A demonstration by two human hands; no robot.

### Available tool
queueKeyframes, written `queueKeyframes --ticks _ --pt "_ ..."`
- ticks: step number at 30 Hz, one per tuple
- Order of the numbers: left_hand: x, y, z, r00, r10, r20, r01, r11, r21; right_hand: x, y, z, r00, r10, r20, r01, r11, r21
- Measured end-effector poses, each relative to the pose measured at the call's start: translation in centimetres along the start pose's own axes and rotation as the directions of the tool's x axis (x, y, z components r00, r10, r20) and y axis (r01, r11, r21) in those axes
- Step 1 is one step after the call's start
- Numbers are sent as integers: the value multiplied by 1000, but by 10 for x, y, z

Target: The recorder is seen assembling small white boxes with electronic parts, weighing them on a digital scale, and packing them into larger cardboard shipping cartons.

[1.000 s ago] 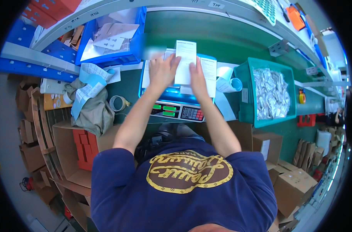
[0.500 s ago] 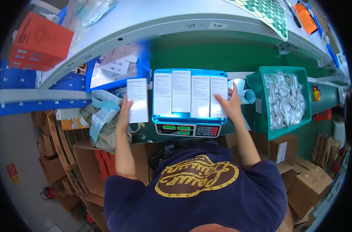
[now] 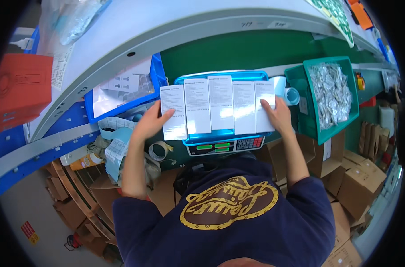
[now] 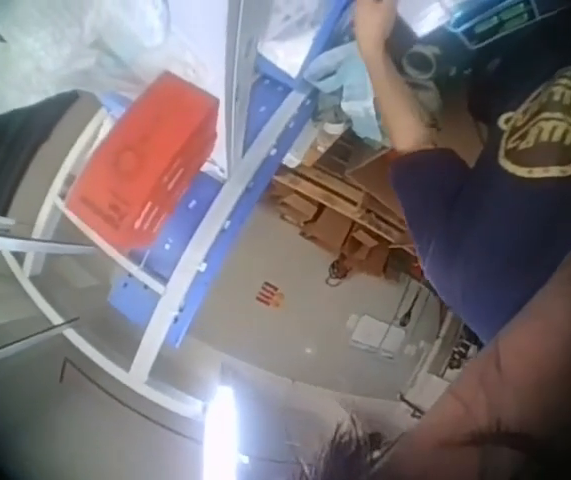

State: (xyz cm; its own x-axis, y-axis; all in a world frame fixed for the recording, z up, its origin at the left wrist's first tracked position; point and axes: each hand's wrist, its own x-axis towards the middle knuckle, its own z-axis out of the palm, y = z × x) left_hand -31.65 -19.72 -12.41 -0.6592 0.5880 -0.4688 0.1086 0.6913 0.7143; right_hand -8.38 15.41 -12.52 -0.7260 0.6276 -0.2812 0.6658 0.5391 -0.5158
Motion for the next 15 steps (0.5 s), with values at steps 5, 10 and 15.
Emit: queueKeyframes --ticks 5,10,15 --pt "10 24 -24 986 -71 152 46 986 158 3 -1 -7 995 -21 98 27 998 -52" --pt "-72 58 -30 997 -28 73 30 999 -27 -66 3 -31 998 54 31 -62 931 359" --pt "-146 90 19 923 254 -289 -379 724 -576 -163 9 -48 900 343 -268 184 259 948"
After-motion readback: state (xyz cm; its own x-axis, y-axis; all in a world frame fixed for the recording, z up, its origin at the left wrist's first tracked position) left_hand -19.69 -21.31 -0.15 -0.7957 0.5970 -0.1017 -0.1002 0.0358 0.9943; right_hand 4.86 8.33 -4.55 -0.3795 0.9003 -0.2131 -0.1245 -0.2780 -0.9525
